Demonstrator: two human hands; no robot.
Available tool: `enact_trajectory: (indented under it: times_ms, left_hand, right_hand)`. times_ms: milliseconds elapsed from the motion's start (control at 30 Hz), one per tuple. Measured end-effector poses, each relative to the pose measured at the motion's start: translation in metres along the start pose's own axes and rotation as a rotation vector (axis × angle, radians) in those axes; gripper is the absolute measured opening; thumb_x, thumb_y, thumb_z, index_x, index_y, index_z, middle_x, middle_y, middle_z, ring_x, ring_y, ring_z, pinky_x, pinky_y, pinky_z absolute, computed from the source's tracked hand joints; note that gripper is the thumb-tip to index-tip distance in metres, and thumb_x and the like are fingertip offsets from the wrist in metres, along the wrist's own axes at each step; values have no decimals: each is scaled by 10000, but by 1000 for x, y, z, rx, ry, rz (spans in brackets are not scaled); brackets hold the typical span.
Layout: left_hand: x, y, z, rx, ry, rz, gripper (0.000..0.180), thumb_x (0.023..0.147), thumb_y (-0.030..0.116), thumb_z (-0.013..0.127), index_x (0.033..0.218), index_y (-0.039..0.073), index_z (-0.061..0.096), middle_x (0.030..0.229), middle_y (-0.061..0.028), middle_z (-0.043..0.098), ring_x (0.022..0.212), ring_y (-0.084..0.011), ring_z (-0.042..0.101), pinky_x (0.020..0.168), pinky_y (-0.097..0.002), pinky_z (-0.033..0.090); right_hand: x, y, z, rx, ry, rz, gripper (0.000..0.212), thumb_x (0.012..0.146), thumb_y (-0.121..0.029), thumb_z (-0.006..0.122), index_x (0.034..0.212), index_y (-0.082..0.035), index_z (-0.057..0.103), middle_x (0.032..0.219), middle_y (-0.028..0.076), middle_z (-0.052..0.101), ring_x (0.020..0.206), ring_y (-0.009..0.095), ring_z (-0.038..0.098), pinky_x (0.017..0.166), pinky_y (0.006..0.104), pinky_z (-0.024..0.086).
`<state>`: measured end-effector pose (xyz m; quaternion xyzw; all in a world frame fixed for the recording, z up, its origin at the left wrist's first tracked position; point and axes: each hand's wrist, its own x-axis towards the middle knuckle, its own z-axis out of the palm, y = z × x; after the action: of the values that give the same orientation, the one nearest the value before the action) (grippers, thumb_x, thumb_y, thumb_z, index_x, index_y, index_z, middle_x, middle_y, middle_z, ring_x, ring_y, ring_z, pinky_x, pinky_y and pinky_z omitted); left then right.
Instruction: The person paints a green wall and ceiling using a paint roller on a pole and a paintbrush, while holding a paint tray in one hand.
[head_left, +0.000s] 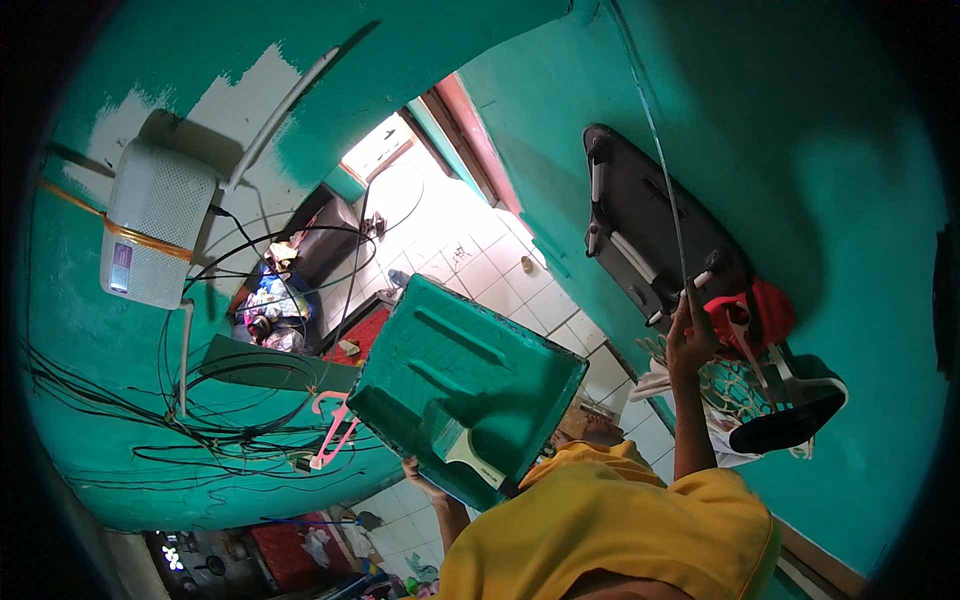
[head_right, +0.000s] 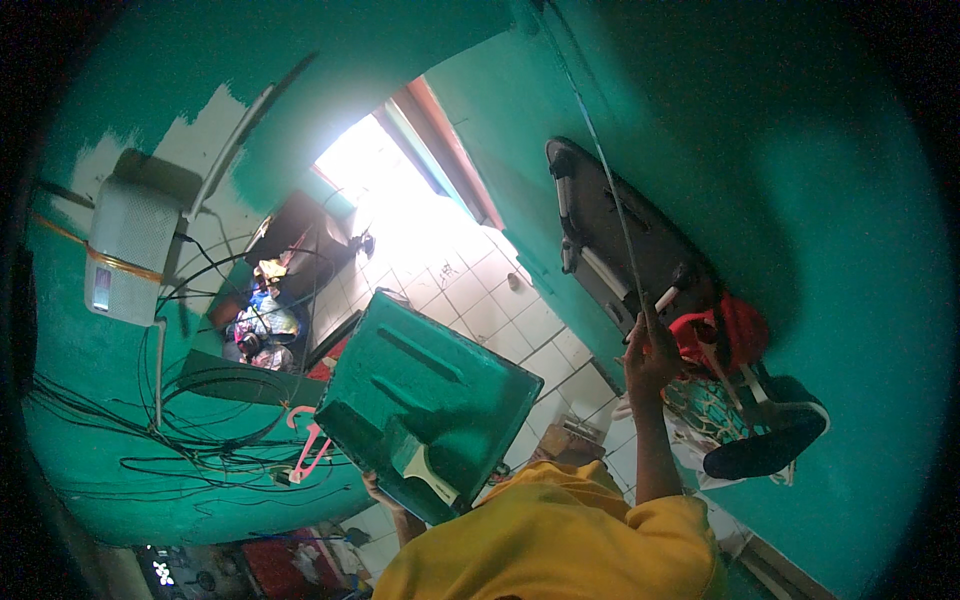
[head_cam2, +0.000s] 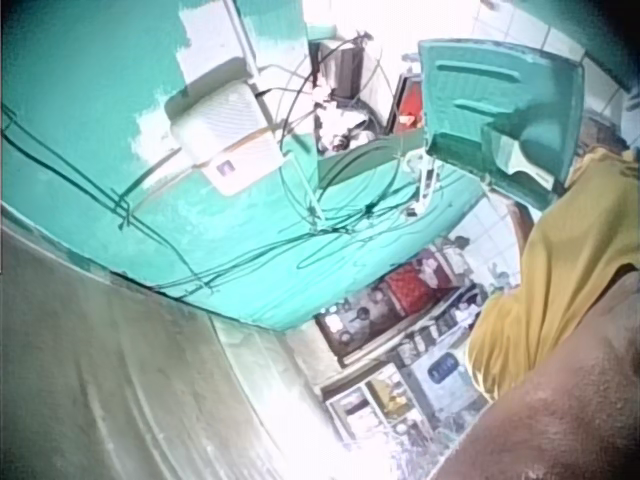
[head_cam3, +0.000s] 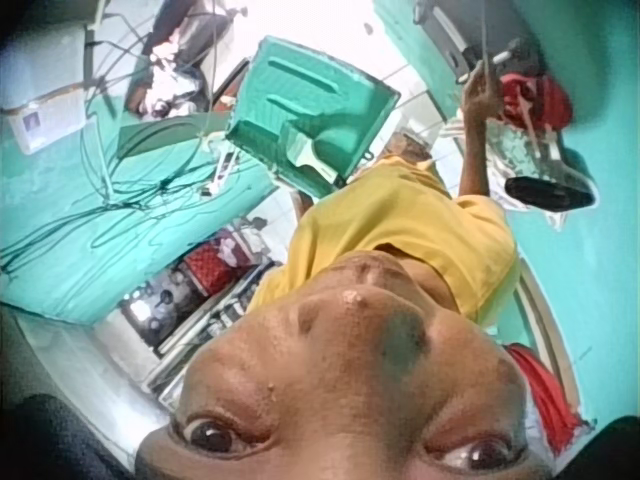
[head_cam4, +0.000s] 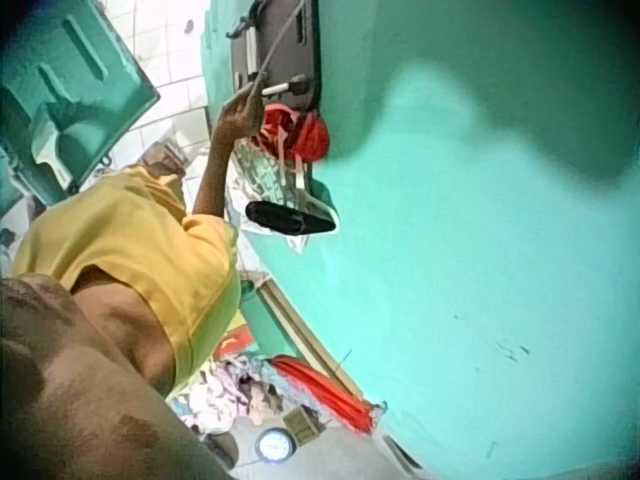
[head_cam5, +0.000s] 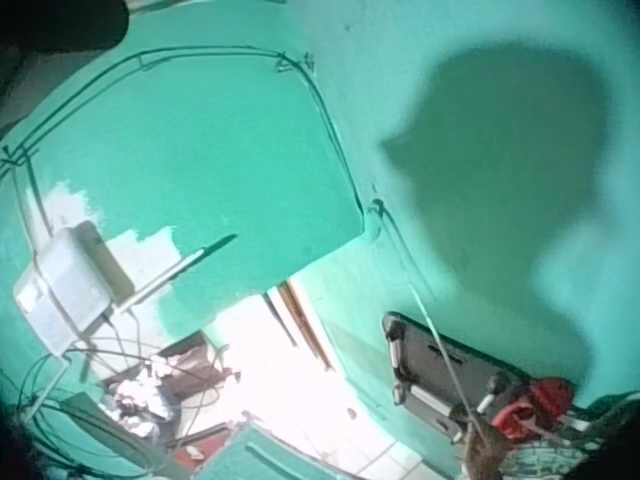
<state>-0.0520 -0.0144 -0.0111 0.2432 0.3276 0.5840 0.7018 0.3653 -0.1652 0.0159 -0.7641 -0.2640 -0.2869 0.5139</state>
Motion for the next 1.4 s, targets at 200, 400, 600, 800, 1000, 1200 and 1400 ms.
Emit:
enact_trajectory:
  times_ms: [200, 400, 600, 800, 1000, 1200, 1400]
  left_hand:
    - [7, -9, -21, 20, -13, 56, 402, 704, 273, 531, 1020, 26, 555, 1005, -90, 585, 937, -242, 540, 830, -366, 436]
    - [3, -5, -1, -29, 27, 6, 372, 704, 250, 528, 998, 25, 557, 984, -91, 579, 907, -233, 538, 814, -350, 431]
    - [7, -10, -30, -13, 63, 68, 346, 708, 247, 522, 975, 30, 556, 978, -86, 576, 915, -224, 530, 822, -342, 418]
    - [7, -5, -23, -9, 41, 44, 311, 713, 244, 514, 942, 38, 555, 955, -74, 574, 903, -213, 526, 819, -330, 412]
    - [8, -4, -19, -64, 17, -15, 307, 720, 245, 516, 937, 33, 560, 939, -69, 575, 890, -214, 528, 814, -331, 417]
    - [8, -7, -17, 17, 20, 87, 303, 727, 254, 513, 931, 36, 561, 956, -74, 574, 918, -214, 519, 825, -335, 413]
    - [13, -14, -61, 35, -13, 120, 303, 732, 263, 521, 939, 45, 558, 962, -68, 566, 926, -211, 511, 836, -330, 400]
  right_hand:
    - [11, 0, 5, -71, 34, -86, 292, 824, -101, 637, 1115, -106, 632, 612, 66, 575, 488, 150, 529, 445, 277, 393]
    - [16, -14, 7, -122, 13, -78, 279, 815, -108, 646, 1094, -115, 646, 650, 75, 598, 509, 163, 544, 454, 281, 400]
    - [15, -19, -5, -138, -32, -94, 264, 839, -74, 616, 1102, -69, 633, 705, 70, 627, 540, 112, 565, 463, 239, 419]
    - [15, -23, -8, -168, -60, -134, 268, 836, -68, 618, 1104, -74, 632, 685, 56, 618, 549, 107, 570, 450, 242, 415]
    - [13, -20, -12, -188, -66, -91, 271, 838, -63, 616, 1109, -71, 629, 673, 53, 613, 549, 109, 572, 466, 241, 423]
    - [13, -11, -4, -148, -50, -88, 261, 829, -69, 628, 1089, -70, 640, 624, 44, 585, 529, 111, 535, 455, 254, 401]
    - [15, -22, -13, -114, -41, -159, 242, 832, -106, 628, 1073, -102, 653, 713, 86, 629, 567, 197, 566, 484, 300, 408]
